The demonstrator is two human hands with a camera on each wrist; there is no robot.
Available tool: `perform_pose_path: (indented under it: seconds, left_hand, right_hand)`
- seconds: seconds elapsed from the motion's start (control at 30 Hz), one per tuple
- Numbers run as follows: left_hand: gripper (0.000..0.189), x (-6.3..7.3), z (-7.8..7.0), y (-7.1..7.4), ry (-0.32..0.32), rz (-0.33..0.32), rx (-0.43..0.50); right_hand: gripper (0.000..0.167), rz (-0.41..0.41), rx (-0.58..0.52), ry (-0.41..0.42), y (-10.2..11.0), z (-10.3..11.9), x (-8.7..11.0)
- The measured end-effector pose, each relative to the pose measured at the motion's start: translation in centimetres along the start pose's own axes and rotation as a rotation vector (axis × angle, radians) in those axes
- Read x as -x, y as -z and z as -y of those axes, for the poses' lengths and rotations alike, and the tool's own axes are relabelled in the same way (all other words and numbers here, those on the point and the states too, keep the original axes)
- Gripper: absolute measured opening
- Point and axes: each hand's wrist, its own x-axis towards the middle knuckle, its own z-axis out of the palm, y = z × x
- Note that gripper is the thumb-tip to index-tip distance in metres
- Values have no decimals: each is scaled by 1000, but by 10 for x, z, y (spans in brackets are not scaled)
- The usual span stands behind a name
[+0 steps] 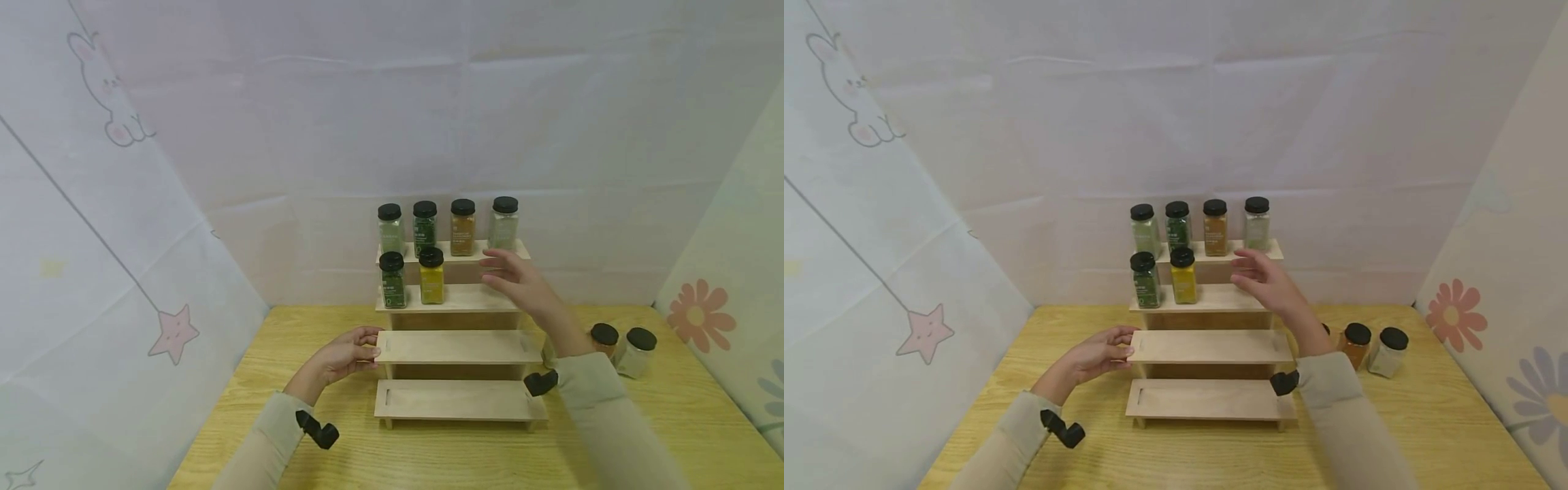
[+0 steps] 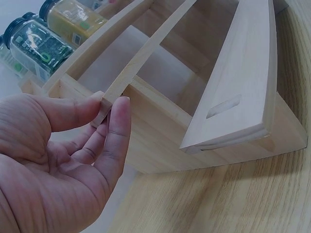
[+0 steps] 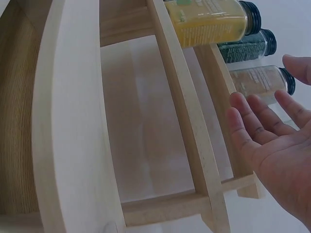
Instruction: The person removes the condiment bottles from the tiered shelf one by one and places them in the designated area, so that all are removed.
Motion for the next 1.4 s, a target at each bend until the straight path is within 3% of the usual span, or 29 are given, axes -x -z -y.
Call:
perform_pose_path:
  seconds: [0.47,1.4]
  left_hand:
    - [65,-1,0,0,4,2,7]
    - [67,2,-1,-3,6,-16,0]
  right_hand:
    - [57,38,-102,21,-22,-3,-22]
    - [63,39,-88,-12,-54,4,-43]
